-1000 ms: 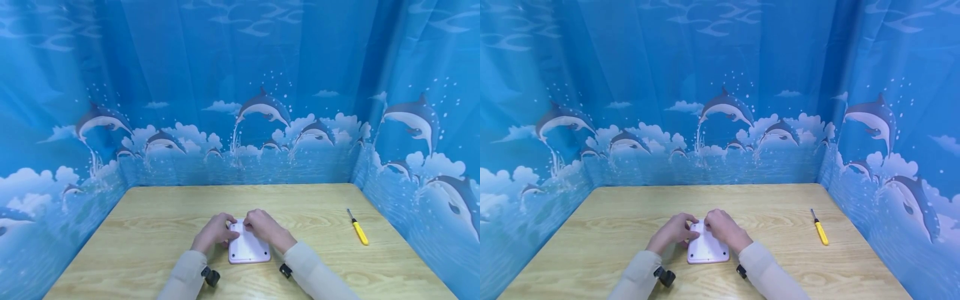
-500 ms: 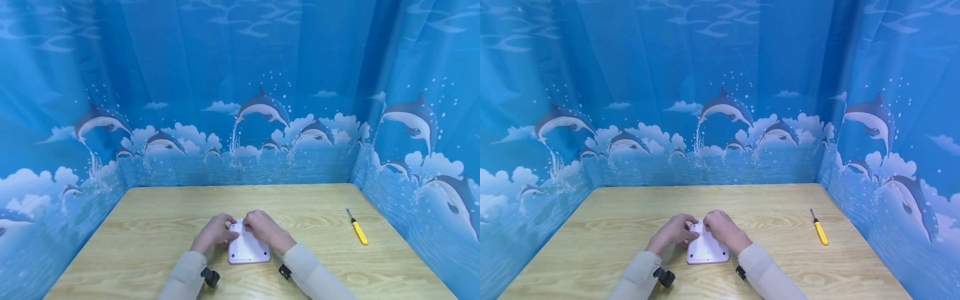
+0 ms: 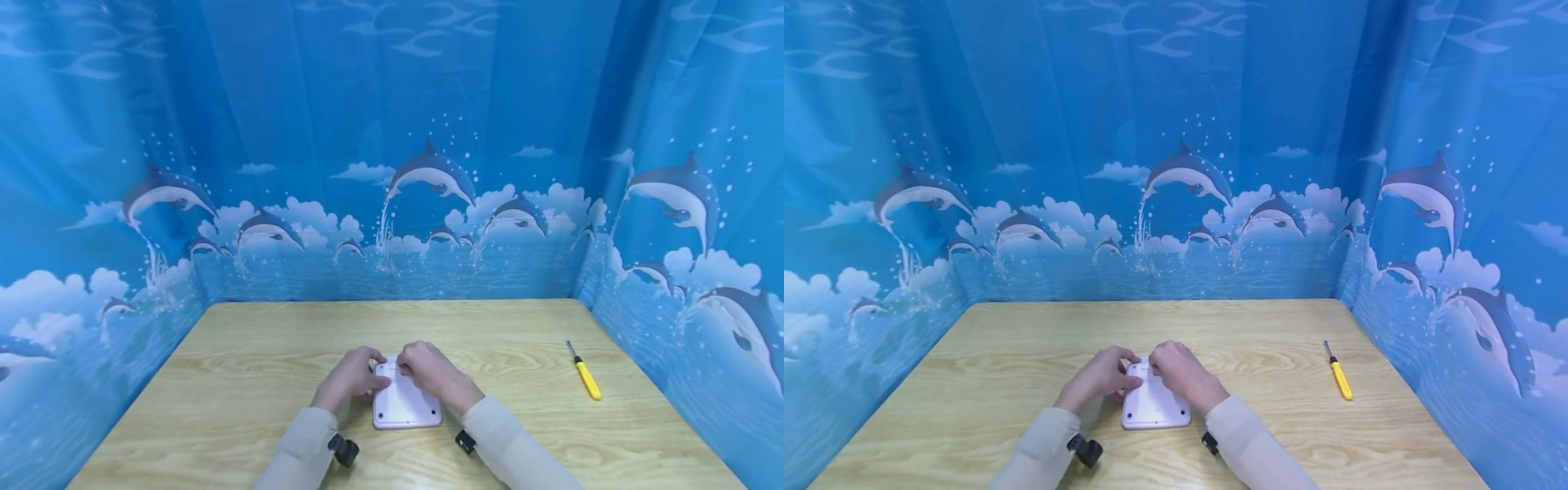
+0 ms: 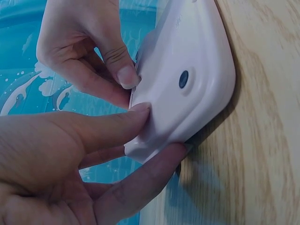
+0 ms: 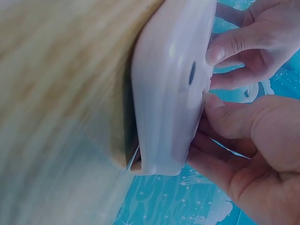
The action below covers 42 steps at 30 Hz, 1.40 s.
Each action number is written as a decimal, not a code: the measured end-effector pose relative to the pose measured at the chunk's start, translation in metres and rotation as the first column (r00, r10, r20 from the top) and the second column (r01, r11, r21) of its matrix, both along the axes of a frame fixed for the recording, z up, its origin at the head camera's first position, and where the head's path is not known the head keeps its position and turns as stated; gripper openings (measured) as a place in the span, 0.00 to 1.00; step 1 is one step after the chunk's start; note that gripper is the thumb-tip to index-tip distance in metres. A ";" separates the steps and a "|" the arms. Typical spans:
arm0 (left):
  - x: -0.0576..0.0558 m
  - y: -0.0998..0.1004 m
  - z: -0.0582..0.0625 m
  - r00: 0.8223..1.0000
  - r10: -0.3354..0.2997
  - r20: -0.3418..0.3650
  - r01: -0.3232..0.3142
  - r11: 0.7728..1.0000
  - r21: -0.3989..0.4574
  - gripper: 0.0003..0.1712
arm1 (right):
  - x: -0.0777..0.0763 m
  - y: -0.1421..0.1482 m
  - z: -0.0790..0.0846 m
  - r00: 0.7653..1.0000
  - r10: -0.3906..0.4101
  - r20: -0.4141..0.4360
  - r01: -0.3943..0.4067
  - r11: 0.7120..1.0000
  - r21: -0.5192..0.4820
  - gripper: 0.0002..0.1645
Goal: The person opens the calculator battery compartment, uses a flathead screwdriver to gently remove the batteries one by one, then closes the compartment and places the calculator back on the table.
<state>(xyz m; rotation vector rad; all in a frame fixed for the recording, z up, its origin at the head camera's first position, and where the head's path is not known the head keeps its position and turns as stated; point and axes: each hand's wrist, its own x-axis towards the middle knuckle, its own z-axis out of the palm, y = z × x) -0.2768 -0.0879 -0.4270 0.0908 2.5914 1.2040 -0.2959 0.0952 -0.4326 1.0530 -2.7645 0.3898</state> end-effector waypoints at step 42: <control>-0.001 0.003 0.001 1.000 0.004 -0.013 -0.005 0.999 -0.037 0.26 | -0.001 0.010 0.017 0.984 0.076 0.160 -0.062 0.994 -0.091 0.12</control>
